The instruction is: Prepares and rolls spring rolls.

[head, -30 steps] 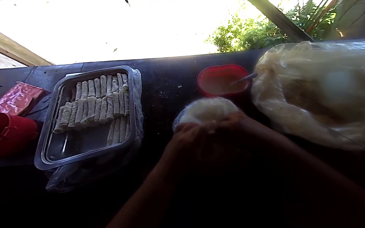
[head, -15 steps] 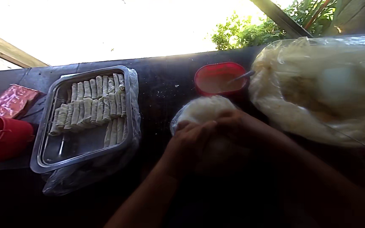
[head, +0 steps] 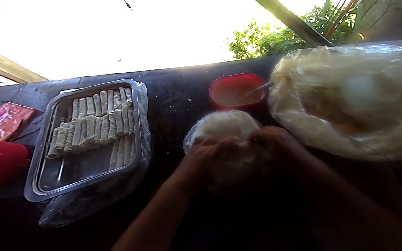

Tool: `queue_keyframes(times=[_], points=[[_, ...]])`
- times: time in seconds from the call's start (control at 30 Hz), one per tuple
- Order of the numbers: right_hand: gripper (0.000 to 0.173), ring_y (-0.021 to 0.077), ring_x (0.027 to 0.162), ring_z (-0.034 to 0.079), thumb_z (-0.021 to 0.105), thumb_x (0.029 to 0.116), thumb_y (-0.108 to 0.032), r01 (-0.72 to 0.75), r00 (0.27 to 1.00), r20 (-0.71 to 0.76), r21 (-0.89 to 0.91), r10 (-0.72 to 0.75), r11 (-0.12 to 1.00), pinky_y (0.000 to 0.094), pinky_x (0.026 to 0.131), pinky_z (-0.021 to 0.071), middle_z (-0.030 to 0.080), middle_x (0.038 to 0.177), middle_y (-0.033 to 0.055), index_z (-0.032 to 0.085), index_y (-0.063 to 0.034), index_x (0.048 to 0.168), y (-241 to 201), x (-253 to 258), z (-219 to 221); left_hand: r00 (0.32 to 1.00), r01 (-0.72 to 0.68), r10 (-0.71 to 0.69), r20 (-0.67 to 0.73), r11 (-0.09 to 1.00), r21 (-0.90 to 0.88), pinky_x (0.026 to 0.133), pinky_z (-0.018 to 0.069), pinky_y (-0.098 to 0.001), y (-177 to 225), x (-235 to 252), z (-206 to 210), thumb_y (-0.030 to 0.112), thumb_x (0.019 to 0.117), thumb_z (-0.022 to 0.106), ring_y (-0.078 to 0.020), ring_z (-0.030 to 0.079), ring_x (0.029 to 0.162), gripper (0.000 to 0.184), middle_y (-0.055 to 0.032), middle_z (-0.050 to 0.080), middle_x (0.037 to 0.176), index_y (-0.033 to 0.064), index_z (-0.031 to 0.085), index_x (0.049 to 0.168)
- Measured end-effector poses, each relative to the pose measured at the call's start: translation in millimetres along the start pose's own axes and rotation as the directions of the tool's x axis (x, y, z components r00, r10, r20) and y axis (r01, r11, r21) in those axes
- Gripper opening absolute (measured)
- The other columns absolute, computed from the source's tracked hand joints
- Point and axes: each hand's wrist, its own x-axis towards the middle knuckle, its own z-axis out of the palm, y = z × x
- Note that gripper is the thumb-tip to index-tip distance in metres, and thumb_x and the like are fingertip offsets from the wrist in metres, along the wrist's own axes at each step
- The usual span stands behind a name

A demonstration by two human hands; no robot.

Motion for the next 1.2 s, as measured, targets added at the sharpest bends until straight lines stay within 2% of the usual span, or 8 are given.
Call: queue_keyframes(times=[0.1,0.2,0.37,0.57,0.73,0.93,1.1,1.2], points=[[0.024,0.0098,0.092,0.066,0.061,0.0990,-0.035,-0.004,0.996,-0.091,-0.024,0.001,1.000,0.0296,0.082,0.0559,0.071,0.089,-0.0042,0.075,-0.0155,0.095,-9,0,7,1.000,0.013,-0.013,0.012,1.000,-0.001,0.098,0.0442,-0.0386,0,0,1,0.030,0.1093,0.040,-0.0077,0.064,0.111,0.037,0.0153,0.071,0.127,0.0246,0.056,0.142],[0.022,0.0144,0.095,0.066,0.061,0.0984,-0.032,-0.008,0.991,-0.132,-0.109,-0.006,0.994,0.0346,0.081,0.0536,0.072,0.089,-0.0033,0.074,-0.0161,0.090,-15,1,11,1.000,0.007,-0.007,0.007,1.000,0.004,0.098,0.0447,-0.0385,1,0,0,0.030,0.1094,0.040,-0.0074,0.064,0.110,0.037,0.0152,0.072,0.126,0.0248,0.057,0.142],[0.016,0.0147,0.099,0.070,0.060,0.0979,-0.014,0.093,0.965,-0.237,-0.088,-0.112,0.992,0.0304,0.088,0.0586,0.074,0.100,0.0021,0.073,-0.0117,0.106,-24,1,23,1.000,0.030,-0.030,0.006,0.999,-0.011,0.099,0.0455,-0.0379,0,0,2,0.029,0.1088,0.044,-0.0058,0.063,0.113,0.035,0.0166,0.071,0.126,0.0272,0.056,0.141],[0.028,0.0091,0.085,0.069,0.066,0.0951,-0.020,-0.024,0.952,-0.301,0.106,0.055,0.994,0.0249,0.079,0.0600,0.072,0.098,0.0060,0.068,-0.0052,0.119,-23,-3,29,0.999,0.043,-0.042,0.027,0.999,-0.021,0.099,0.0451,-0.0383,-1,0,0,0.030,0.1094,0.041,-0.0066,0.064,0.113,0.037,0.0160,0.070,0.128,0.0256,0.053,0.145],[0.026,0.0057,0.078,0.066,0.070,0.0910,-0.014,-0.088,0.905,-0.394,0.200,0.162,0.976,0.0215,0.074,0.0584,0.070,0.088,0.0028,0.067,-0.0018,0.114,-22,-2,37,0.999,0.042,-0.041,0.029,0.999,-0.010,0.097,0.0443,-0.0392,1,2,1,0.028,0.1097,0.038,-0.0080,0.064,0.110,0.039,0.0164,0.069,0.130,0.0279,0.054,0.145],[0.024,0.0170,0.102,0.070,0.058,0.0975,-0.006,0.102,0.900,-0.414,-0.102,-0.136,0.989,0.0316,0.095,0.0569,0.074,0.103,0.0051,0.070,-0.0082,0.118,-26,-7,53,0.997,0.072,-0.072,0.033,0.997,0.006,0.096,0.0471,-0.0399,3,3,1,0.029,0.1093,0.042,-0.0096,0.065,0.109,0.035,0.0139,0.070,0.128,0.0274,0.058,0.140],[0.031,0.0158,0.105,0.068,0.056,0.0984,-0.004,0.179,0.922,-0.329,-0.103,-0.204,0.978,0.0304,0.096,0.0555,0.075,0.108,0.0024,0.068,-0.0101,0.127,-23,-3,47,0.994,0.108,-0.108,0.005,0.993,-0.051,0.101,0.0472,-0.0436,-2,1,3,0.032,0.1068,0.046,-0.0118,0.066,0.114,0.036,0.0056,0.073,0.124,0.0190,0.058,0.138],[0.033,0.0163,0.110,0.069,0.054,0.1010,-0.006,0.207,0.937,-0.267,-0.103,-0.227,0.973,0.0339,0.101,0.0546,0.076,0.109,0.0009,0.066,-0.0114,0.131,-21,-3,44,0.989,0.115,-0.124,-0.074,0.987,-0.116,0.100,0.0492,-0.0434,-4,-2,5,0.034,0.1042,0.055,-0.0117,0.068,0.105,0.038,0.0014,0.073,0.113,0.0141,0.059,0.136]])
